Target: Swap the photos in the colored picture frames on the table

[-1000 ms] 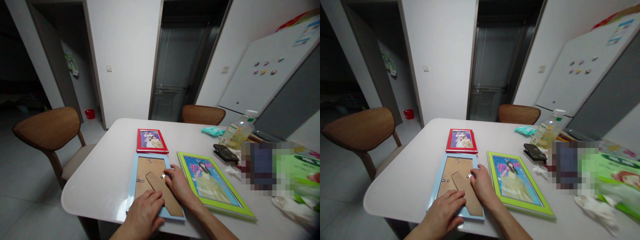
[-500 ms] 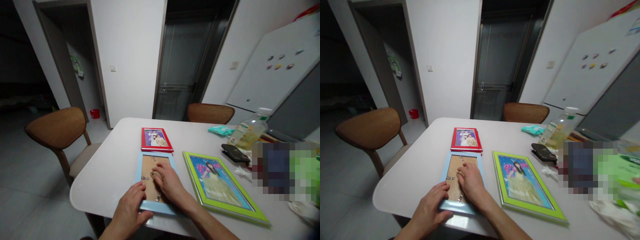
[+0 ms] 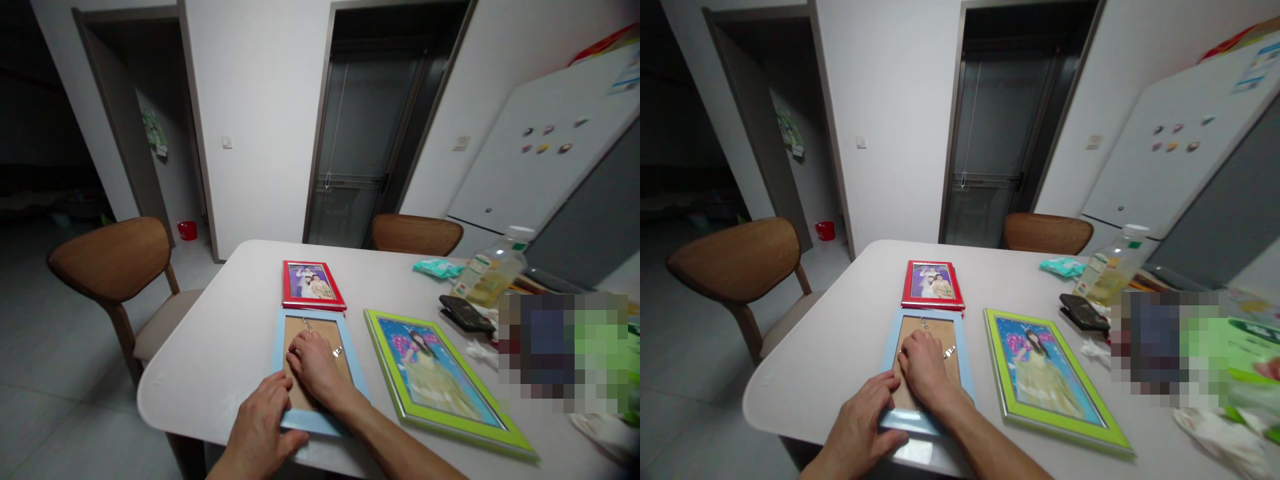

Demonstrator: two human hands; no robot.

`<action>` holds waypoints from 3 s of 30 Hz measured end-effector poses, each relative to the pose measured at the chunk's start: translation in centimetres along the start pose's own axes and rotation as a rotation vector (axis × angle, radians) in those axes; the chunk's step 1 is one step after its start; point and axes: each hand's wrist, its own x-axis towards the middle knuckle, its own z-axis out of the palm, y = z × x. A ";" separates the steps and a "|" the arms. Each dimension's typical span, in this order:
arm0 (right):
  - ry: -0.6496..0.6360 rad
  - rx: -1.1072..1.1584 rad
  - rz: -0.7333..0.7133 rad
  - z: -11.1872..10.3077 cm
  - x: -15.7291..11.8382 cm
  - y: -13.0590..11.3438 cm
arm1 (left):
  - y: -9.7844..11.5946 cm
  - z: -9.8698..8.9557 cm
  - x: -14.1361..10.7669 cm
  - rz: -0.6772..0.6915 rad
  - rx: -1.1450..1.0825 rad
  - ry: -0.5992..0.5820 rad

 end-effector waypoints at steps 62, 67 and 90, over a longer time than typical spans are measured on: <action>0.094 0.346 -0.071 -6.0 -4.6 -0.8 | 0.2 -2.3 2.4 -0.422 -0.961 0.313; 0.118 0.193 0.129 -5.3 -5.1 4.4 | -3.3 -5.5 1.0 -0.601 -0.994 0.267; 0.056 1.349 0.573 -8.7 -5.3 2.6 | 6.8 0.0 3.2 0.076 -0.203 0.071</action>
